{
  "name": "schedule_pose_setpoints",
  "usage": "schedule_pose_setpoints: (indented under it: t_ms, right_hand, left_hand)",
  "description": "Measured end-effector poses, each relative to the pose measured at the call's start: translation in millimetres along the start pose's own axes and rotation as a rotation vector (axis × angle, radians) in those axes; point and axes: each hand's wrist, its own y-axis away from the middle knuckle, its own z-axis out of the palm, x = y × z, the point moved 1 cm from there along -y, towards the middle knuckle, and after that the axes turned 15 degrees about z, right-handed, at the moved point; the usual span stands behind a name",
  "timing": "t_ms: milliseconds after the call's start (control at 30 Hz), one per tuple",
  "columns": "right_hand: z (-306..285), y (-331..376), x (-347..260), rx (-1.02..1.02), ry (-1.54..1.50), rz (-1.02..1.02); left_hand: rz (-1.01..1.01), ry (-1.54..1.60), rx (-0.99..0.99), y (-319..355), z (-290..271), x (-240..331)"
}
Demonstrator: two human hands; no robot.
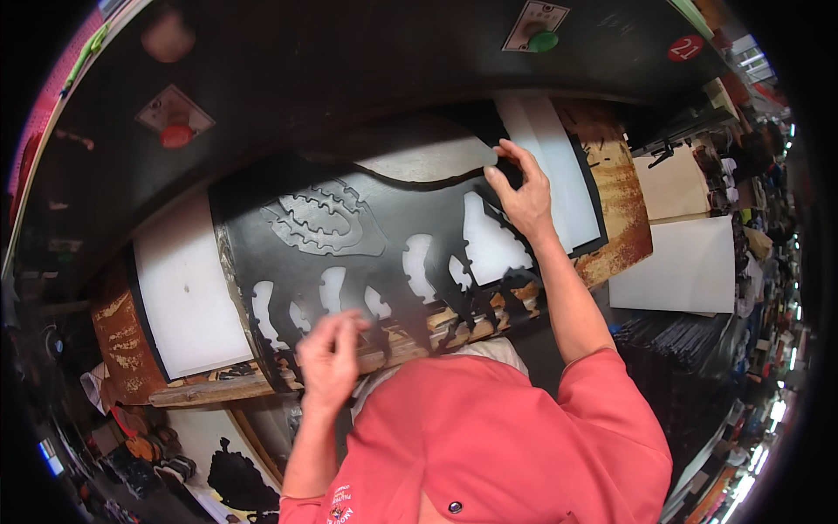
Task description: The person uses a handheld blade to cut intricate shapes from a black rubber sheet on a cutting machine. They repeatedly press the blade into the material, remove the cut pieces, and place them on a nearby surface. The person then feeds a new sheet into the machine and continues cutting.
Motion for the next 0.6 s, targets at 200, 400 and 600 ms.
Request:
schedule_pose_setpoints:
  t_ms: [200, 400, 600]
  right_hand:
    - [-22, -16, -57, 0.213, -0.212, -0.107]
    - [-54, -15, -112, 0.176, 0.014, -0.405]
    - [-72, 77, -32, 0.153, -0.024, 0.047]
  left_hand:
    - [0.624, -0.436, 0.064, 30, 40, -37]
    - [0.563, -0.417, 0.146, 30, 41, -29]
    - [0.436, -0.448, 0.158, 39, 41, -34]
